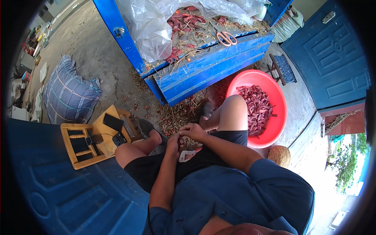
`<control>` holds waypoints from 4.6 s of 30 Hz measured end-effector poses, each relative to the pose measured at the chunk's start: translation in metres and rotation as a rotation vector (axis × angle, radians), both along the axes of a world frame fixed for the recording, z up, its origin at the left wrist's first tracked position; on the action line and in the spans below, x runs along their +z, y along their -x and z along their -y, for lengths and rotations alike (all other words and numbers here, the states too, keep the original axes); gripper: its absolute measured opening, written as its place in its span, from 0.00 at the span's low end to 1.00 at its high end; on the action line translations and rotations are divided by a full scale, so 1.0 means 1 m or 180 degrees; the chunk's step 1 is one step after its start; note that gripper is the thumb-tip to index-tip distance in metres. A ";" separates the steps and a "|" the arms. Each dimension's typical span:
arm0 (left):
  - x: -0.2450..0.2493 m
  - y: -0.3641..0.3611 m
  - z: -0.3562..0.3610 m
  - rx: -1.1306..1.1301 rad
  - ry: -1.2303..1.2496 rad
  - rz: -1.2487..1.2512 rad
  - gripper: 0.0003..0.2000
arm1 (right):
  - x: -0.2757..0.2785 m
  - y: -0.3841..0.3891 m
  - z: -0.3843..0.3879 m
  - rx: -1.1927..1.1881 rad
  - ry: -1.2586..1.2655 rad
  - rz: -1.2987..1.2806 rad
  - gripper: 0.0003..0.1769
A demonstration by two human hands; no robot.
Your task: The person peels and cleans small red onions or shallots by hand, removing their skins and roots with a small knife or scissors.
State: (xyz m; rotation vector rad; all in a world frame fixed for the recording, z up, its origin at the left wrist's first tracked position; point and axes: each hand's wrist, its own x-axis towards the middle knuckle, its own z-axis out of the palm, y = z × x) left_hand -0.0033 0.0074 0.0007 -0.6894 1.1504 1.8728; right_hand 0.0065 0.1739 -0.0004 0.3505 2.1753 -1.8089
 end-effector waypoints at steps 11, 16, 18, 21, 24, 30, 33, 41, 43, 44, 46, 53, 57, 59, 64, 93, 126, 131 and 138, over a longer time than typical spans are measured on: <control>-0.001 0.003 -0.001 -0.0005 -0.0061 0.0059 0.05 | 0.005 0.017 -0.009 0.0885 -0.0641 -0.0599 0.10; -0.002 0.010 -0.005 0.0139 -0.0164 -0.0091 0.06 | 0.004 0.022 -0.011 -0.0044 0.0656 0.0567 0.12; -0.003 0.009 -0.006 0.0169 -0.0179 -0.0246 0.06 | 0.003 0.021 -0.010 -0.0084 0.0700 0.0551 0.12; 0.003 0.008 -0.010 0.0348 -0.0183 -0.0316 0.07 | 0.001 0.022 -0.006 -0.0237 0.0682 0.0490 0.12; 0.013 0.008 -0.012 0.0250 -0.0189 -0.0321 0.08 | -0.001 0.019 -0.004 -0.0541 0.0848 0.0491 0.11; 0.001 0.005 -0.021 0.0237 -0.0299 -0.0499 0.07 | 0.003 0.013 -0.007 -0.1185 0.1587 0.0846 0.08; 0.011 0.005 -0.022 0.0166 -0.0362 -0.0577 0.07 | 0.004 0.017 -0.024 -0.1310 0.2349 0.1163 0.06; 0.028 0.003 -0.023 0.0126 -0.0432 -0.0824 0.06 | 0.013 0.025 -0.058 -0.0462 0.2535 0.1720 0.04; 0.032 0.005 -0.022 0.0098 -0.0417 -0.0870 0.05 | 0.019 0.025 -0.057 -0.0447 0.2525 0.1695 0.04; 0.032 0.006 -0.022 0.0059 -0.0401 -0.0932 0.05 | 0.019 0.027 -0.057 -0.0437 0.2521 0.1680 0.04; 0.024 0.003 -0.017 0.0059 -0.0398 -0.0856 0.05 | 0.026 0.031 -0.054 -0.0395 0.2491 0.1674 0.05; -0.002 0.003 -0.014 0.0012 -0.0253 -0.0546 0.06 | 0.030 0.032 -0.025 0.0630 -0.1464 0.0041 0.12; 0.002 0.010 -0.013 0.0065 -0.0217 -0.0521 0.06 | 0.038 0.036 -0.022 0.1040 -0.2454 -0.1175 0.11; 0.010 0.013 -0.006 0.0051 -0.0523 -0.0588 0.06 | 0.033 0.046 -0.030 0.0629 -0.1337 -0.0341 0.10; 0.015 0.025 -0.010 0.0274 -0.0739 -0.0820 0.06 | 0.028 0.047 -0.022 -0.0959 0.1189 0.1152 0.07; 0.014 0.023 0.009 0.0052 -0.0370 -0.0730 0.05 | 0.108 0.092 -0.042 0.2243 -0.2015 -0.1449 0.16; 0.044 0.041 -0.001 0.0182 -0.0976 -0.1044 0.08 | 0.071 0.037 -0.029 -0.0043 0.3960 0.1139 0.15; 0.006 0.031 0.025 0.0553 -0.0883 -0.0580 0.09 | 0.075 0.049 -0.046 -0.0895 0.5239 0.0377 0.15; 0.017 0.029 0.024 0.0427 -0.0890 -0.0778 0.07 | 0.054 0.037 -0.063 0.0842 -0.2001 0.0358 0.32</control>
